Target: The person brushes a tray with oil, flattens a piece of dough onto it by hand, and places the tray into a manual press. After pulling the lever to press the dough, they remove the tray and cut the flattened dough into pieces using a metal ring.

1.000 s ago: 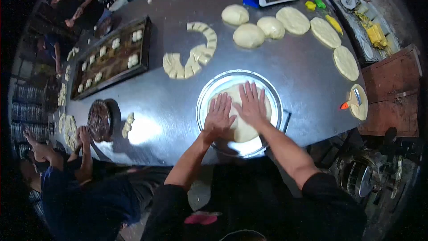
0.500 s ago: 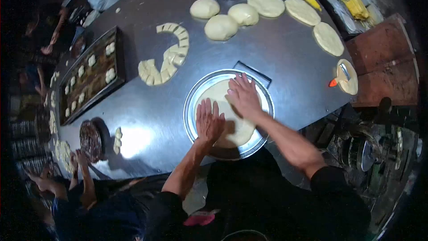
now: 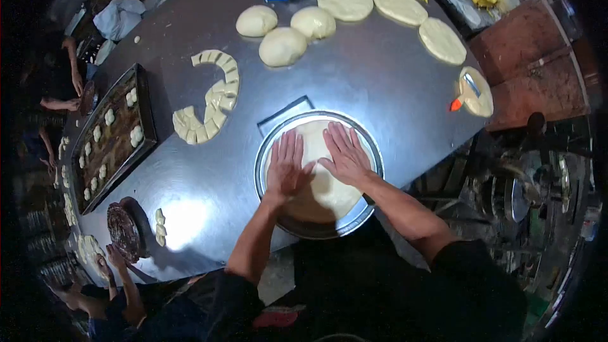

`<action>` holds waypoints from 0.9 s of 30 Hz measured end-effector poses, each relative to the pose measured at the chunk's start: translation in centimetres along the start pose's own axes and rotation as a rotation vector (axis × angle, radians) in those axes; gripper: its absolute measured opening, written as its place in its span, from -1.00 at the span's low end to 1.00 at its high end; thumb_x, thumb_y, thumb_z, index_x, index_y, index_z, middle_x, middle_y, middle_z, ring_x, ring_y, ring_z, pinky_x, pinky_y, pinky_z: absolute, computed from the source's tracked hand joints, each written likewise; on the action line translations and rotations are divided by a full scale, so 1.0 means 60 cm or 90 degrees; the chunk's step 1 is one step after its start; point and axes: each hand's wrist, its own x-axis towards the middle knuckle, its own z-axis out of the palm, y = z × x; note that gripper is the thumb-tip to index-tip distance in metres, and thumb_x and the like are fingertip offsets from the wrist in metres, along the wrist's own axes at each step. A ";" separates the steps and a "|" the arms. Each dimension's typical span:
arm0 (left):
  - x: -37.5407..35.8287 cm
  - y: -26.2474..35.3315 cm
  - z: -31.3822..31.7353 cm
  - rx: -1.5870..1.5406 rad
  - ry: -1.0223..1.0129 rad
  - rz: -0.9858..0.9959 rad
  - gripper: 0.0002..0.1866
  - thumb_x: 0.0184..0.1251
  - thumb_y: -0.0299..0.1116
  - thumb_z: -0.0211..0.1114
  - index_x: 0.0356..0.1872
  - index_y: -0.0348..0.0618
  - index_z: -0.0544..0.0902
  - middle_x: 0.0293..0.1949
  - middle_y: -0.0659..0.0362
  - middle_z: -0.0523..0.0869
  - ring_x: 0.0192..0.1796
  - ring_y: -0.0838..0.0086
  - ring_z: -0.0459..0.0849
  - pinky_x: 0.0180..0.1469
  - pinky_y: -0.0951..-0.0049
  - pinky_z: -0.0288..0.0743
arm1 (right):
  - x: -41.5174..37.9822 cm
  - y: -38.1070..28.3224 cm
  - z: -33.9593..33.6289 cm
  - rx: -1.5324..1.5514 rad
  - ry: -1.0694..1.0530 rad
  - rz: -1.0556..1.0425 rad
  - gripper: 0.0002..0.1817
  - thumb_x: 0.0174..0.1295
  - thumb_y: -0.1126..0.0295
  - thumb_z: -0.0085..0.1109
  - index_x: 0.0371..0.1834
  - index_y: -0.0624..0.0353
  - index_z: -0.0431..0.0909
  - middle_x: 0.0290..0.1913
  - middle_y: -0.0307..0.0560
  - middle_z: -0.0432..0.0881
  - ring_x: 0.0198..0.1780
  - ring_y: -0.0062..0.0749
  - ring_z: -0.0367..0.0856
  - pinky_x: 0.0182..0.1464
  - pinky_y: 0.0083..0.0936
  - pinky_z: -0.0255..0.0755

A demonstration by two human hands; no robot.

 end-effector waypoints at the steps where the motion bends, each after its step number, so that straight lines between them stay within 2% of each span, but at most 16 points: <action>1: -0.010 0.008 0.001 -0.003 -0.005 -0.003 -0.25 0.28 0.01 0.12 0.35 -0.34 0.27 0.38 -0.14 0.28 0.46 0.05 0.18 0.47 0.01 -0.04 | 0.012 0.017 0.002 -0.035 0.009 -0.061 -0.29 0.37 -0.05 -0.15 0.44 0.21 0.13 0.54 0.10 -0.05 0.56 -0.08 -0.15 0.51 -0.01 -0.34; 2: -0.042 0.024 0.004 0.007 -0.013 -0.067 -0.25 0.28 0.03 0.12 0.35 -0.32 0.28 0.39 -0.14 0.27 0.46 0.06 0.18 0.47 0.02 -0.05 | 0.030 0.028 -0.013 -0.011 -0.023 -0.114 -0.35 0.40 -0.01 -0.18 0.43 0.18 0.16 0.53 0.08 -0.01 0.55 -0.07 -0.11 0.50 0.00 -0.26; 4: -0.042 0.018 0.015 0.043 -0.036 -0.160 -0.27 0.31 0.05 0.11 0.36 -0.29 0.29 0.40 -0.16 0.25 0.46 0.04 0.17 0.47 0.02 -0.04 | 0.068 0.034 -0.060 0.283 -0.157 -0.035 -0.38 0.43 0.06 -0.21 0.41 0.26 0.18 0.50 0.16 0.06 0.54 -0.01 -0.07 0.49 0.01 -0.20; 7: -0.005 0.029 -0.016 0.080 -0.030 -0.089 -0.27 0.32 0.05 0.11 0.36 -0.29 0.28 0.40 -0.15 0.25 0.46 0.02 0.16 0.46 -0.01 -0.05 | 0.029 -0.042 -0.050 0.151 0.109 0.161 -0.31 0.41 0.02 -0.20 0.40 0.39 0.14 0.47 0.28 0.08 0.53 0.06 -0.08 0.50 0.01 -0.25; 9: 0.000 0.015 0.002 0.000 0.037 -0.005 -0.26 0.32 0.05 0.11 0.36 -0.31 0.27 0.40 -0.18 0.23 0.47 0.00 0.13 0.46 -0.04 -0.07 | -0.016 -0.024 -0.005 0.068 0.080 0.140 -0.29 0.40 0.00 -0.19 0.41 0.39 0.12 0.48 0.27 0.06 0.54 0.04 -0.11 0.50 0.00 -0.30; 11: -0.005 0.030 0.002 -0.010 0.044 -0.078 -0.26 0.31 0.01 0.13 0.36 -0.33 0.25 0.41 -0.20 0.19 0.48 -0.02 0.10 0.47 -0.05 -0.10 | -0.001 0.005 -0.007 -0.007 0.060 0.054 -0.26 0.39 -0.01 -0.15 0.43 0.36 0.08 0.50 0.23 0.01 0.55 0.00 -0.16 0.51 -0.01 -0.40; 12: -0.044 0.045 -0.003 -0.023 0.019 -0.140 -0.26 0.30 -0.02 0.15 0.36 -0.35 0.24 0.42 -0.22 0.15 0.49 -0.04 0.06 0.47 -0.06 -0.14 | 0.013 0.019 -0.013 0.028 0.004 -0.003 -0.29 0.40 0.01 -0.16 0.42 0.36 0.11 0.49 0.25 0.03 0.54 0.04 -0.13 0.51 -0.01 -0.34; 14: -0.066 0.053 -0.014 0.010 -0.111 -0.240 -0.27 0.31 -0.03 0.14 0.38 -0.31 0.24 0.43 -0.19 0.16 0.49 -0.05 0.06 0.47 -0.08 -0.15 | 0.039 0.022 -0.053 0.392 -0.101 0.077 -0.33 0.42 0.03 -0.21 0.41 0.34 0.14 0.48 0.25 0.05 0.53 0.03 -0.08 0.51 -0.03 -0.28; 16: -0.024 0.050 -0.016 -0.007 0.003 -0.099 -0.27 0.30 -0.05 0.17 0.38 -0.29 0.24 0.43 -0.21 0.15 0.49 -0.05 0.07 0.46 -0.11 -0.13 | 0.031 -0.024 -0.060 0.301 0.018 0.128 -0.34 0.44 0.02 -0.28 0.41 0.33 0.15 0.48 0.24 0.08 0.53 0.01 -0.05 0.51 -0.06 -0.24; 19: 0.002 0.020 0.021 -0.022 0.061 0.003 -0.31 0.33 -0.02 0.12 0.34 -0.31 0.31 0.37 -0.22 0.26 0.45 -0.07 0.16 0.46 -0.09 -0.10 | -0.021 -0.029 -0.009 0.100 -0.016 0.049 -0.31 0.44 -0.03 -0.30 0.45 0.28 0.09 0.50 0.20 0.02 0.55 -0.05 -0.13 0.52 -0.07 -0.30; 21: 0.020 0.001 0.004 -0.052 0.061 -0.030 -0.33 0.32 -0.06 0.15 0.33 -0.31 0.32 0.35 -0.22 0.30 0.43 -0.06 0.19 0.45 -0.09 -0.07 | 0.019 0.008 -0.013 -0.033 -0.062 -0.040 -0.28 0.42 -0.06 -0.26 0.46 0.26 0.07 0.51 0.17 -0.01 0.56 -0.08 -0.18 0.53 -0.06 -0.33; 22: -0.021 0.004 -0.001 -0.101 0.013 -0.054 -0.35 0.32 -0.09 0.17 0.32 -0.31 0.33 0.33 -0.22 0.34 0.42 -0.06 0.23 0.45 -0.08 -0.04 | 0.034 0.002 -0.037 0.048 -0.097 -0.022 -0.31 0.42 -0.02 -0.24 0.45 0.25 0.08 0.51 0.16 -0.01 0.56 -0.07 -0.17 0.52 -0.05 -0.31; 24: -0.019 -0.039 -0.051 -0.349 0.116 -0.216 -0.45 0.31 -0.32 0.17 0.30 -0.29 0.33 0.23 -0.18 0.47 0.29 -0.03 0.42 0.36 0.05 0.20 | 0.074 -0.029 -0.071 0.095 -0.123 0.063 -0.32 0.42 0.01 -0.23 0.44 0.29 0.09 0.51 0.16 0.03 0.55 -0.07 -0.14 0.51 -0.04 -0.28; 25: -0.002 -0.060 -0.060 -0.210 0.176 -0.189 -0.48 0.31 -0.35 0.15 0.27 -0.30 0.36 0.19 -0.16 0.51 0.25 -0.03 0.46 0.35 0.04 0.22 | 0.084 -0.048 -0.054 0.051 -0.030 -0.032 -0.35 0.40 0.09 -0.17 0.40 0.36 0.16 0.47 0.19 0.12 0.52 -0.01 -0.02 0.48 0.00 -0.17; 26: -0.002 -0.080 -0.055 -0.073 0.223 -0.166 -0.52 0.31 -0.38 0.13 0.24 -0.31 0.38 0.14 -0.14 0.55 0.21 -0.03 0.50 0.33 0.03 0.24 | 0.097 -0.056 -0.038 0.059 -0.030 -0.040 -0.35 0.40 0.09 -0.17 0.40 0.36 0.16 0.47 0.19 0.12 0.52 -0.01 -0.02 0.48 0.00 -0.17; 27: -0.031 -0.085 -0.037 -0.067 0.215 -0.176 -0.52 0.31 -0.38 0.13 0.24 -0.31 0.38 0.14 -0.14 0.55 0.21 -0.03 0.50 0.33 0.03 0.24 | 0.103 -0.065 -0.019 0.063 0.000 -0.083 -0.36 0.38 0.09 -0.14 0.37 0.37 0.18 0.45 0.21 0.15 0.50 0.02 0.03 0.45 0.02 -0.11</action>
